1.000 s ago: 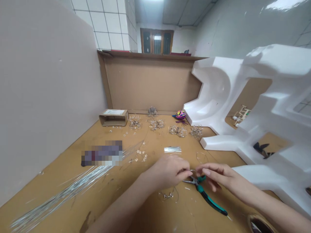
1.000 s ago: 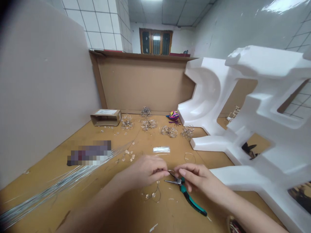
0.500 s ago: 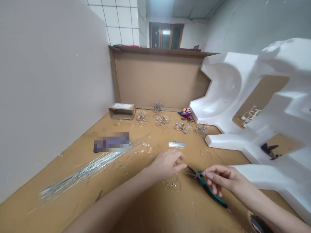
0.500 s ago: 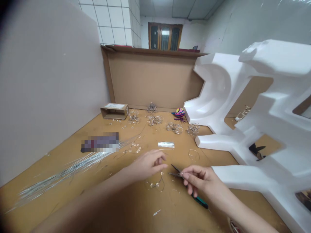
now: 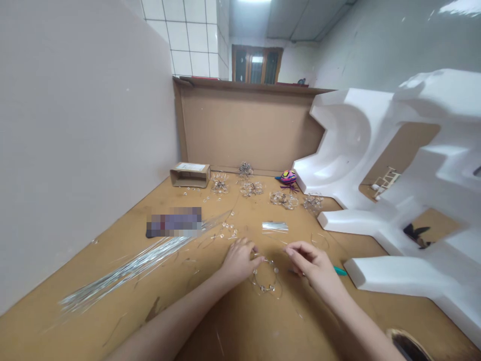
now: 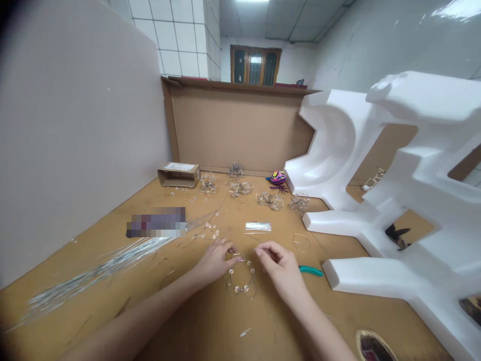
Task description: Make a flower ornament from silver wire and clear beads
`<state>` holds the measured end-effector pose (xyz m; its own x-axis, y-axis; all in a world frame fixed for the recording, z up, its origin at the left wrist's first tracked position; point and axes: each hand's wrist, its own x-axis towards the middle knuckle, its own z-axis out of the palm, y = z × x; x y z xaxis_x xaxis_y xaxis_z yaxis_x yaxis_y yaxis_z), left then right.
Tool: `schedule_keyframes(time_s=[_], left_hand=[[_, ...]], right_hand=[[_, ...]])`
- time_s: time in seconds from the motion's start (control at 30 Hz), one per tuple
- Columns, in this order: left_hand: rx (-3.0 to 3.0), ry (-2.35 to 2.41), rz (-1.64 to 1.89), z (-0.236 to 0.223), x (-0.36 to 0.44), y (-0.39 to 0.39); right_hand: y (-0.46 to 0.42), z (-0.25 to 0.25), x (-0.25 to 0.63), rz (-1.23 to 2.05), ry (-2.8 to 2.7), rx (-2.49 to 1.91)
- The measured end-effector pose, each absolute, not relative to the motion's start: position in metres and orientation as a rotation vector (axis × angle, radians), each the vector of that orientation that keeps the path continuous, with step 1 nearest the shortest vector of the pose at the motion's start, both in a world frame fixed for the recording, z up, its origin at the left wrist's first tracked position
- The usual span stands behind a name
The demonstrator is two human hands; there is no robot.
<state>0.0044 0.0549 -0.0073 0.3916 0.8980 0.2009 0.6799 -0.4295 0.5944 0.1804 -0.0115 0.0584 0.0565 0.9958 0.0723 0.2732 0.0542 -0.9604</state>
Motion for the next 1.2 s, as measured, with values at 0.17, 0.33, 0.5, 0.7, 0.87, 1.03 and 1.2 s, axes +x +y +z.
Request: schedule_keyframes(time_s=[0.17, 0.33, 0.5, 0.7, 0.87, 1.03, 1.2], left_hand=[[2.192, 1.276, 0.771, -0.015, 0.004, 0.06], [2.115, 1.214, 0.827, -0.019, 0.007, 0.061], [2.176, 1.229, 0.853, -0.016, 0.011, 0.054], [2.357, 1.22, 0.757, -0.012, 0.015, 0.049], [2.098, 1.149, 0.811, -0.014, 0.018, 0.045], [1.965, 1.057, 0.844, -0.017, 0.021, 0.04], [1.953, 1.08, 0.834, -0.017, 0.021, 0.04]], right_hand=[[0.017, 0.03, 0.173, 0.894, -1.544, -1.41], [0.02, 0.018, 0.18, 0.892, -1.611, -1.437], [0.013, 0.021, 0.192, 0.963, -1.643, -1.483], [0.011, 0.015, 0.186, 1.012, -1.676, -1.459], [0.01, 0.011, 0.182, 0.957, -1.741, -1.447], [0.007, 0.018, 0.179, 0.78, -1.86, -1.445], [0.006, 0.02, 0.179, 0.64, -1.967, -1.472]])
